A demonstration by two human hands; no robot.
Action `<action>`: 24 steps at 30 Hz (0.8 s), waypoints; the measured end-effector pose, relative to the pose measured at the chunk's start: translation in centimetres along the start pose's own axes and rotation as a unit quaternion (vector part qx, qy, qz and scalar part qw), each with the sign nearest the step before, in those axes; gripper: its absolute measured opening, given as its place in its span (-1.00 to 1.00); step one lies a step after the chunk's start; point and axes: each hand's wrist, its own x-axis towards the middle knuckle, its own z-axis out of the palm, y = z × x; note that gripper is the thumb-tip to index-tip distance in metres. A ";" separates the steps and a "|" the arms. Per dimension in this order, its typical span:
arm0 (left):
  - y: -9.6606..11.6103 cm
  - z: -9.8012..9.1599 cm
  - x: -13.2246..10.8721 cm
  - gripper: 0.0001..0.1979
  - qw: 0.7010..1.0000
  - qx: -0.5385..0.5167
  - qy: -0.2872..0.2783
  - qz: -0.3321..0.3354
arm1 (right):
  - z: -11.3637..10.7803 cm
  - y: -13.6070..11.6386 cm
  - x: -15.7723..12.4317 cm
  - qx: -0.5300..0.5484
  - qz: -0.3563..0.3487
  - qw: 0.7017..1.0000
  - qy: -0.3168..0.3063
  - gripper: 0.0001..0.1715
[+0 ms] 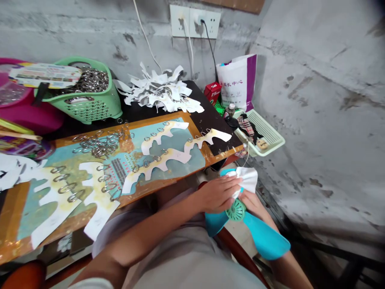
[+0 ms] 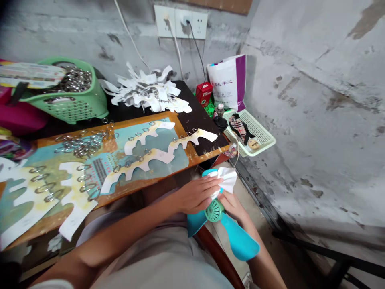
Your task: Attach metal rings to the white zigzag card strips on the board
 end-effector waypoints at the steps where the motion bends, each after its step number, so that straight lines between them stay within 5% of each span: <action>1: -0.6 0.2 0.7 -0.55 1.000 -0.013 0.005 -0.008 | 0.1 -0.1 0.1 -0.010 -0.009 1.000 0.000 -0.42; 6: -4.4 -0.2 2.3 -0.54 0.975 -0.190 0.066 -0.091 | 0.5 -0.6 0.1 0.009 -0.033 0.999 -0.029 -0.42; 11: -4.9 -2.9 1.8 -0.50 0.921 -0.265 0.230 -0.167 | 0.1 -1.0 0.0 0.007 -0.020 0.999 -0.033 -0.42; 12: -4.3 -3.2 1.7 -0.52 0.925 -0.266 0.226 -0.152 | 0.0 -1.0 0.0 0.006 -0.020 0.999 -0.030 -0.43; 17: -1.7 -2.9 1.7 -0.52 0.980 -0.176 0.030 -0.092 | 0.3 -1.7 0.1 -0.004 -0.014 1.000 -0.020 -0.45; 21: -2.5 -2.4 2.1 -0.26 0.969 -0.188 -0.006 -0.163 | 0.5 -2.1 -0.1 -0.027 -0.025 0.999 -0.029 -0.44; 24: -3.2 -2.1 2.3 -0.37 0.956 -0.202 -0.012 -0.213 | 0.5 -1.9 -0.2 -0.034 -0.044 0.998 -0.042 -0.43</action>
